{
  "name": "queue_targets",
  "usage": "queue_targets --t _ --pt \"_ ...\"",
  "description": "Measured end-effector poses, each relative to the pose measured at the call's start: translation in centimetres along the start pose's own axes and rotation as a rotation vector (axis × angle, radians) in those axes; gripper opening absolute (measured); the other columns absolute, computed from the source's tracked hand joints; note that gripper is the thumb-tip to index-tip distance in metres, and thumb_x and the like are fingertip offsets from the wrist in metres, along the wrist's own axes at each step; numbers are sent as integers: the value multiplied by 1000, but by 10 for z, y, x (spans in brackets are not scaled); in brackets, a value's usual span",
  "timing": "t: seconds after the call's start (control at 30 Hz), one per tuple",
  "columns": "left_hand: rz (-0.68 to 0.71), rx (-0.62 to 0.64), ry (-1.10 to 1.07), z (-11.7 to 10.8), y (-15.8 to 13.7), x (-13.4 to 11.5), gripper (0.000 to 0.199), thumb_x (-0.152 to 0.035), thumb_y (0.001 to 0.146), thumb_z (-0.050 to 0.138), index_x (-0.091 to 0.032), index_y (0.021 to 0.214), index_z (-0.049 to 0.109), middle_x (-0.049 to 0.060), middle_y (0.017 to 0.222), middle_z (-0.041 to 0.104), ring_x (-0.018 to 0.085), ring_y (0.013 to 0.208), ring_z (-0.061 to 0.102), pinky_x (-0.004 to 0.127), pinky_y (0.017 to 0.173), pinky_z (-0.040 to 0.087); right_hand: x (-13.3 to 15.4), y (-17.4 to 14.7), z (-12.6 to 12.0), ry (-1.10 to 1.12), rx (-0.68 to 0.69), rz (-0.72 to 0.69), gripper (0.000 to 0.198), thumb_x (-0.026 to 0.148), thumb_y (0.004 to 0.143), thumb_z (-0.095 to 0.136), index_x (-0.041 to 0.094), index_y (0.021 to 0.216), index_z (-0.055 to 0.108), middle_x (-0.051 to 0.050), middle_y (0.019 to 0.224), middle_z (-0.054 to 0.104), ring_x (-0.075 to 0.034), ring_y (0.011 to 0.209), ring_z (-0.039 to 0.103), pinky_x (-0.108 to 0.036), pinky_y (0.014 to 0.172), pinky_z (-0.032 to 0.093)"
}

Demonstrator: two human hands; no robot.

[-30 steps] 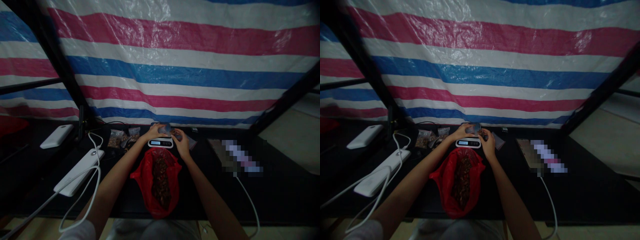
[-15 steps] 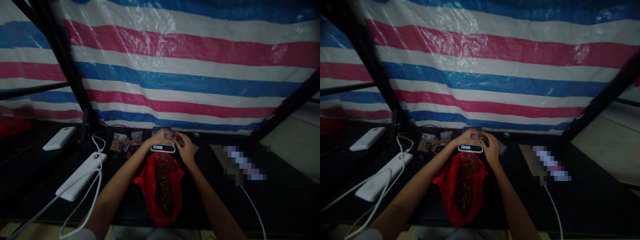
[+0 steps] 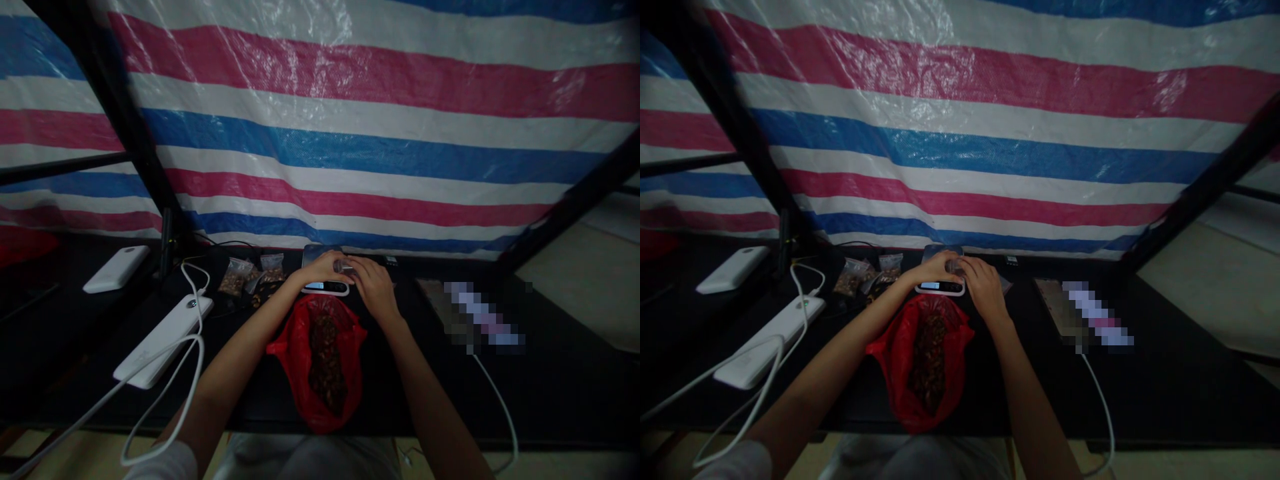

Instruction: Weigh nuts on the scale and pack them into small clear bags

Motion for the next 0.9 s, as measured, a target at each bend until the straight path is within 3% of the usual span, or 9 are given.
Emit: queue_targets --t 0.27,0.53,0.67,0.77,0.9 --pt "-8 10 9 0 -1 1 50 -47 60 74 -13 96 64 5 88 63 20 86 56 29 80 43 5 -2 4 -7 41 -52 33 18 89 42 22 119 54 -7 122 59 -24 112 49 -37 87 38" --pt "-78 23 -87 -7 2 6 49 -48 66 69 -12 98 63 3 87 64 16 77 56 25 70 43 -20 -8 -7 73 -145 152 37 27 89 43 23 126 48 -9 120 58 -24 110 50 -42 92 35" --pt "-66 -28 131 -12 14 16 50 -52 67 67 -17 103 64 6 98 64 21 92 56 31 84 40 -32 -11 -14 198 -267 246 50 35 87 48 21 134 37 -10 114 59 -24 105 52 -42 92 38" --pt "-81 -17 288 -7 21 30 54 -56 66 66 -20 106 63 8 107 62 27 105 51 39 94 34 -34 -9 -11 273 -259 268 48 35 87 48 23 132 40 -9 115 57 -24 105 51 -41 94 38" --pt "-162 21 332 2 21 49 58 -57 67 65 -21 111 60 9 113 58 28 111 47 40 97 30 -38 -8 -1 325 -215 290 39 34 87 47 23 125 49 -9 114 56 -23 107 50 -40 94 38"
Point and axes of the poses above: each hand's wrist, its own y-axis towards the middle knuckle, its own z-axis out of the palm, x = y × z, the point moved 9 cm from there along y, towards the middle knuckle
